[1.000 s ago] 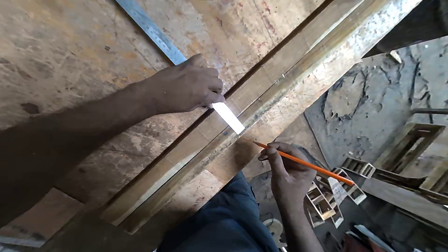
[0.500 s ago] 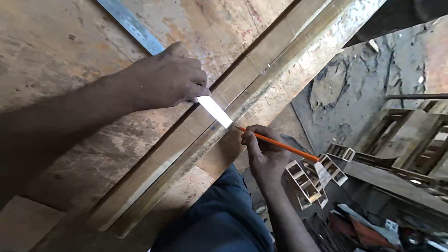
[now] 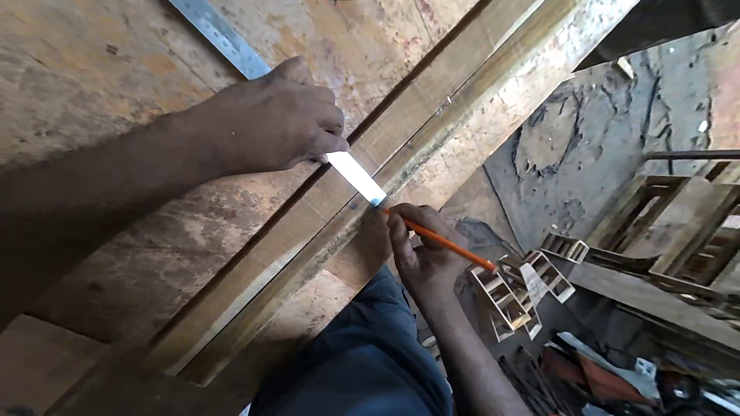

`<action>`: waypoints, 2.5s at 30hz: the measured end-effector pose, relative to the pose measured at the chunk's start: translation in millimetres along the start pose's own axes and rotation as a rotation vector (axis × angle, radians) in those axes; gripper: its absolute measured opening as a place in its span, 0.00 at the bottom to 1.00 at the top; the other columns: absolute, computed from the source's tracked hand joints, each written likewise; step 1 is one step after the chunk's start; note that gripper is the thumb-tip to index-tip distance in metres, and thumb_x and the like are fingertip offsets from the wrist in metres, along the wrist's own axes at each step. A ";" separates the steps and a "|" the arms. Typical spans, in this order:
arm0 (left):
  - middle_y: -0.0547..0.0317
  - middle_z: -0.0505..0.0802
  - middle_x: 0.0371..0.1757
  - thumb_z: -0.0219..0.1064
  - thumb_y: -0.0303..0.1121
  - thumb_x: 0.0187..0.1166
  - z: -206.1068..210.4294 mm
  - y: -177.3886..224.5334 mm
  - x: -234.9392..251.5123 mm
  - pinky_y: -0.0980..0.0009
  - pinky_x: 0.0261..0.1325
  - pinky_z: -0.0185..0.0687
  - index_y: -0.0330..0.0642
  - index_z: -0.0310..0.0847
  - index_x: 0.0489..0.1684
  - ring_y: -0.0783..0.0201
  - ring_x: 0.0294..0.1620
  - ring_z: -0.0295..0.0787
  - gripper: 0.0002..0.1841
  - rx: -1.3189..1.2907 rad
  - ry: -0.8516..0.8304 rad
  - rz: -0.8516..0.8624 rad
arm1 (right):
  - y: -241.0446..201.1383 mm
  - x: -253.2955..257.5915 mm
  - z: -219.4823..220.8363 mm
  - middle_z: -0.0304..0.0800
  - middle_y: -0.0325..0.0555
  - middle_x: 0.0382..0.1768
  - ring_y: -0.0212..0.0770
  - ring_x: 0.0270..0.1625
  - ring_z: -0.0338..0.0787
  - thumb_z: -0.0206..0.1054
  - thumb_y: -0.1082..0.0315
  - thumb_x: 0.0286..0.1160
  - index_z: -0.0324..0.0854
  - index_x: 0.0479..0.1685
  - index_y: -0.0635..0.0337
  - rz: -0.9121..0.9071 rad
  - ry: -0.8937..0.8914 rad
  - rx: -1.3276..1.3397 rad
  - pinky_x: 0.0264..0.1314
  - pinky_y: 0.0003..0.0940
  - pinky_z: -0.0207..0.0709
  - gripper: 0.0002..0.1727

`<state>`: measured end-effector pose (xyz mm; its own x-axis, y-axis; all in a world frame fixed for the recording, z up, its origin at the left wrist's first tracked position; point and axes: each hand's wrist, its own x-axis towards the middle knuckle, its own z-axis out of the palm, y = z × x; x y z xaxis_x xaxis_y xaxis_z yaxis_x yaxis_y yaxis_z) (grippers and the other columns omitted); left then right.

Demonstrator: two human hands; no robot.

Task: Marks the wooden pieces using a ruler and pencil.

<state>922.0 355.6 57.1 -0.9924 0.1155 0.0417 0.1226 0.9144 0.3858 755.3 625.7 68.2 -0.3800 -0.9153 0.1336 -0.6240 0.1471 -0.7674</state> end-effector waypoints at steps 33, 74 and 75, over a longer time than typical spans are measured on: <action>0.56 0.93 0.58 0.59 0.34 0.87 -10.7 35.9 -64.5 0.34 0.67 0.72 0.55 0.92 0.59 0.47 0.61 0.88 0.14 -0.027 -0.054 -0.053 | -24.7 -50.9 -45.6 0.94 0.44 0.39 0.38 0.35 0.94 0.68 0.72 0.79 0.88 0.47 0.64 0.250 -0.028 0.299 0.40 0.35 0.93 0.06; 0.60 0.95 0.51 0.64 0.26 0.83 30.6 156.1 -244.8 0.49 0.71 0.69 0.56 0.93 0.57 0.54 0.56 0.87 0.15 -0.073 -0.105 -0.191 | -97.7 -114.6 50.1 0.95 0.37 0.41 0.28 0.44 0.93 0.69 0.64 0.76 0.94 0.42 0.58 -0.247 -0.714 0.234 0.48 0.28 0.91 0.10; 0.61 0.95 0.51 0.65 0.26 0.83 30.7 156.1 -244.6 0.50 0.71 0.69 0.57 0.93 0.58 0.54 0.56 0.87 0.15 -0.068 -0.113 -0.199 | -98.1 -114.5 53.6 0.95 0.37 0.41 0.28 0.43 0.93 0.69 0.65 0.75 0.93 0.42 0.58 -0.253 -0.725 0.241 0.47 0.27 0.90 0.09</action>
<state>1184.1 482.0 78.9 -0.9895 -0.0180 -0.1437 -0.0799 0.8955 0.4378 896.7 696.0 94.6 0.3425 -0.9379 -0.0553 -0.4358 -0.1064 -0.8937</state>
